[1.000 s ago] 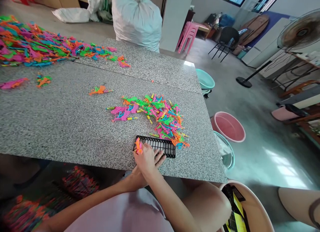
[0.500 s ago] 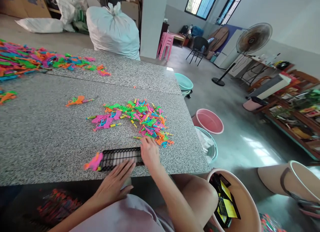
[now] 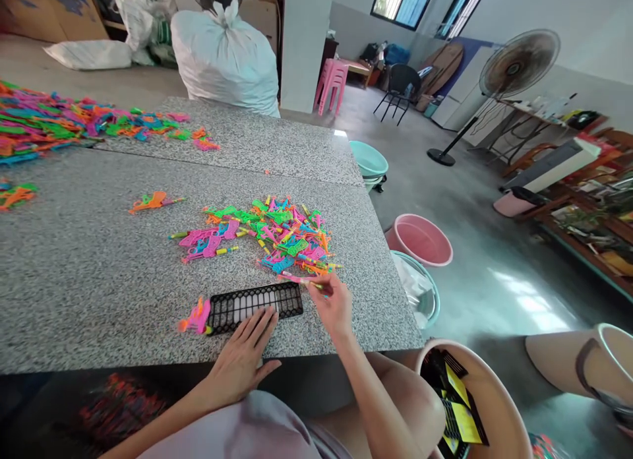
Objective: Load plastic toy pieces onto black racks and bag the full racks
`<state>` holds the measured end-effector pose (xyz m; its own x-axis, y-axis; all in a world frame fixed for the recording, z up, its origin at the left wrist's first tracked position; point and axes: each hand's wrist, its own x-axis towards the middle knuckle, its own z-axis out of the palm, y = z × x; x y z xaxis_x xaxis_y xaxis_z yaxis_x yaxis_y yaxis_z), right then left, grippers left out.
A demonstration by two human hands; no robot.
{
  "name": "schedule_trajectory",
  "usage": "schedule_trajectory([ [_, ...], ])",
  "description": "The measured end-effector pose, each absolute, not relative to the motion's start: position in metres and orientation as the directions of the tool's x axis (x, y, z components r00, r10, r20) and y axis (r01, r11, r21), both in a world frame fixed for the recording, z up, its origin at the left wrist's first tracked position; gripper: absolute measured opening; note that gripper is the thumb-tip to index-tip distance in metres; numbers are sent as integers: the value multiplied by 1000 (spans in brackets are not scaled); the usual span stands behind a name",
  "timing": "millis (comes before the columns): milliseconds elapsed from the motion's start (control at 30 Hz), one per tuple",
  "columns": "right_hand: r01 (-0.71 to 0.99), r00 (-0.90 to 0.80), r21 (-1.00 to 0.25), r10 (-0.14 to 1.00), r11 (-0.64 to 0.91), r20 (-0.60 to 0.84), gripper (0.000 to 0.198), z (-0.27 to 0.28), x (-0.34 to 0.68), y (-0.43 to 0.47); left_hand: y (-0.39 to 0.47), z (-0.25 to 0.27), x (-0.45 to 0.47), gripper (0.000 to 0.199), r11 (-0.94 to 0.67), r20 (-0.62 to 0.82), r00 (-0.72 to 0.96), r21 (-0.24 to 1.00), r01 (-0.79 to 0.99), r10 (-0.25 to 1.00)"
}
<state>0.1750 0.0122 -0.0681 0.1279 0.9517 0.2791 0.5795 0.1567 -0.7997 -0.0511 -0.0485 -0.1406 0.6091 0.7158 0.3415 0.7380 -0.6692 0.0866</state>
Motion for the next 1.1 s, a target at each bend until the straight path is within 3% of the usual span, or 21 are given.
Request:
schedule_trajectory([
  [67, 738, 112, -669, 962, 87, 249, 8, -78, 197, -4, -47, -139, -48, 83, -680, 323, 623, 100, 726, 713],
  [133, 887, 0, -451, 977, 99, 214, 6, -82, 206, -17, -49, -137, -51, 81, -686, 310, 631, 107, 720, 711],
  [233, 945, -119, -281, 975, 169, 186, 22, -76, 202, -26, -56, -134, -62, 77, -691, 304, 639, 99, 716, 706],
  [300, 922, -107, -342, 967, 184, 232, 25, -69, 188, -23, -61, -134, -67, 76, -693, 297, 646, 83, 716, 703],
  [367, 834, -84, -515, 968, 197, 236, 20, -67, 165, -11, -64, -136, -69, 76, -686, 286, 645, 67, 724, 709],
  [467, 587, -157, -798, 986, 136, 52, 10, -75, 115, 10, -65, -141, -68, 72, -670, 277, 634, 50, 741, 722],
  [567, 381, -208, -924, 977, 40, -43, 12, -89, 70, 28, -65, -147, -67, 64, -676, 284, 641, 35, 736, 713],
  [700, 190, -231, -981, 973, 43, -2, 3, -101, 46, 44, -66, -149, -68, 64, -684, 306, 646, 26, 729, 700],
  [767, 159, -280, -987, 960, 36, -10, 15, -102, 44, 52, -66, -147, -69, 65, -682, 303, 643, 29, 731, 703],
  [1100, 433, -555, -854, 832, 287, -3, 29, -80, 35, 91, -68, -144, -67, 67, -664, 261, 631, 58, 745, 731],
])
